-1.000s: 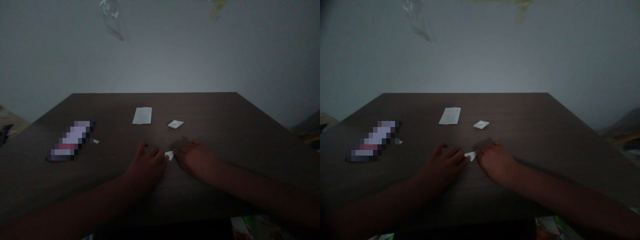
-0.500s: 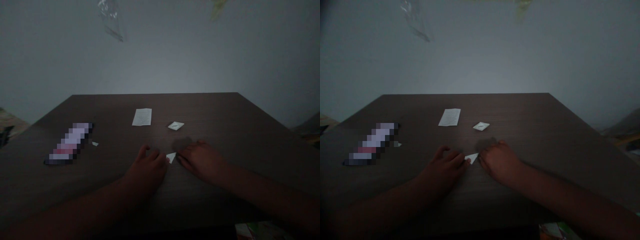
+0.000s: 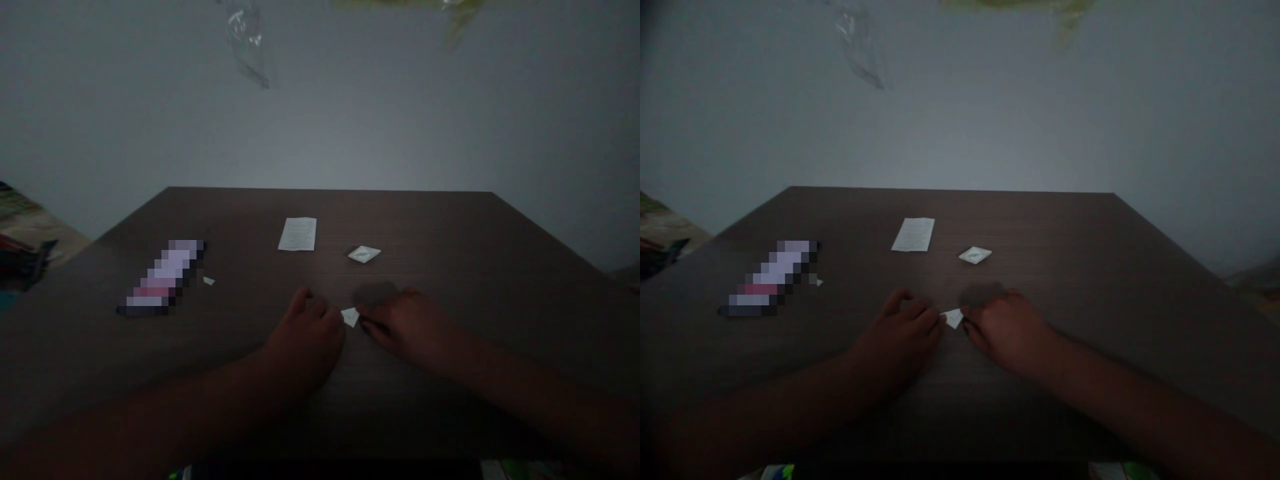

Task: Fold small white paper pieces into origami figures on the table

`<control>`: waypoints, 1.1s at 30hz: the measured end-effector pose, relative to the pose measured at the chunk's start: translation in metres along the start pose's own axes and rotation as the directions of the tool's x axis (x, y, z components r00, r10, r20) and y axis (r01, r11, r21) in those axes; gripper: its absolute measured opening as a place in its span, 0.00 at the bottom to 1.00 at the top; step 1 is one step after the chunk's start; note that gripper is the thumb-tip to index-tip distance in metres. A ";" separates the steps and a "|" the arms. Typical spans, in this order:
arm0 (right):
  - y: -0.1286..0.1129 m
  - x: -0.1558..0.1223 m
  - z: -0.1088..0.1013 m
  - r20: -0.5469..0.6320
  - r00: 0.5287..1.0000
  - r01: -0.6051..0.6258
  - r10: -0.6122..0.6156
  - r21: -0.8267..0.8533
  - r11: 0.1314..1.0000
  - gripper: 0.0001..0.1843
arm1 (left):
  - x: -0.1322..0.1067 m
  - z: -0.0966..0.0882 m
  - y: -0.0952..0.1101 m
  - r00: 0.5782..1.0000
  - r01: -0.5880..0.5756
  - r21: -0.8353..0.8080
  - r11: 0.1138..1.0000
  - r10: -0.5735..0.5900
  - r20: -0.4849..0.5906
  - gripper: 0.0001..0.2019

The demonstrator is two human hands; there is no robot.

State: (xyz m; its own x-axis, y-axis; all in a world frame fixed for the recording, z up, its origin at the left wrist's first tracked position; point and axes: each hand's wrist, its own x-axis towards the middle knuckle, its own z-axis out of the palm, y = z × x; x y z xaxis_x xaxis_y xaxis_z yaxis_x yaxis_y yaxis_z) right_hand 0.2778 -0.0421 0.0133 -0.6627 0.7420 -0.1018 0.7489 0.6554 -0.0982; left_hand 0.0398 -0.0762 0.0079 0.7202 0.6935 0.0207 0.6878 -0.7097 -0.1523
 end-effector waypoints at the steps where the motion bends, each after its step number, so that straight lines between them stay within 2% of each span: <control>1: 0.000 0.000 0.000 -0.007 1.000 0.003 -0.003 -0.004 1.000 0.13 | 0.000 0.000 0.002 1.000 0.014 0.006 1.000 -0.014 -0.005 0.08; 6: 0.005 0.000 0.007 -0.059 0.998 0.032 -0.033 -0.009 0.999 0.11 | -0.001 0.000 0.001 0.999 0.007 0.025 1.000 -0.006 -0.032 0.08; 10: 0.011 0.003 0.020 -0.199 0.974 0.109 -0.111 -0.017 0.994 0.08 | 0.003 0.005 -0.008 0.997 -0.060 -0.032 0.998 0.059 -0.042 0.06; 16: 0.014 0.012 0.037 -0.330 0.937 0.159 -0.113 0.116 0.980 0.02 | 0.016 0.015 -0.022 0.999 0.018 -0.201 0.979 -0.026 -0.036 0.07; 22: 0.018 0.016 0.036 -0.322 0.945 0.144 -0.055 0.258 0.955 0.06 | 0.020 0.027 -0.031 0.995 0.041 -0.402 0.915 -0.075 -0.069 0.02; 25: 0.020 0.017 0.035 -0.327 0.944 0.150 -0.040 0.319 0.936 0.09 | 0.019 0.030 -0.030 0.991 0.034 -0.456 0.889 -0.090 -0.101 0.07; 29: 0.022 0.016 0.036 -0.338 0.940 0.192 -0.048 0.407 0.893 0.11 | 0.019 0.030 -0.030 0.982 -0.003 -0.488 0.873 -0.088 -0.165 0.11; 33: 0.021 0.016 0.038 -0.365 0.925 0.277 -0.107 0.454 0.847 0.09 | 0.016 0.026 -0.031 0.971 0.018 -0.410 0.912 -0.114 -0.211 0.13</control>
State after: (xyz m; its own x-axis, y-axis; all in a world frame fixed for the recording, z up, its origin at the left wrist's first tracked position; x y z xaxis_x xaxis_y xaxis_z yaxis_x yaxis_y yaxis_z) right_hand 0.2832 -0.0217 -0.0276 -0.6907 0.6676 0.2778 0.4478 0.6965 -0.5606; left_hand 0.0281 -0.0398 -0.0125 0.6399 0.7281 0.2458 0.6773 -0.6855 0.2671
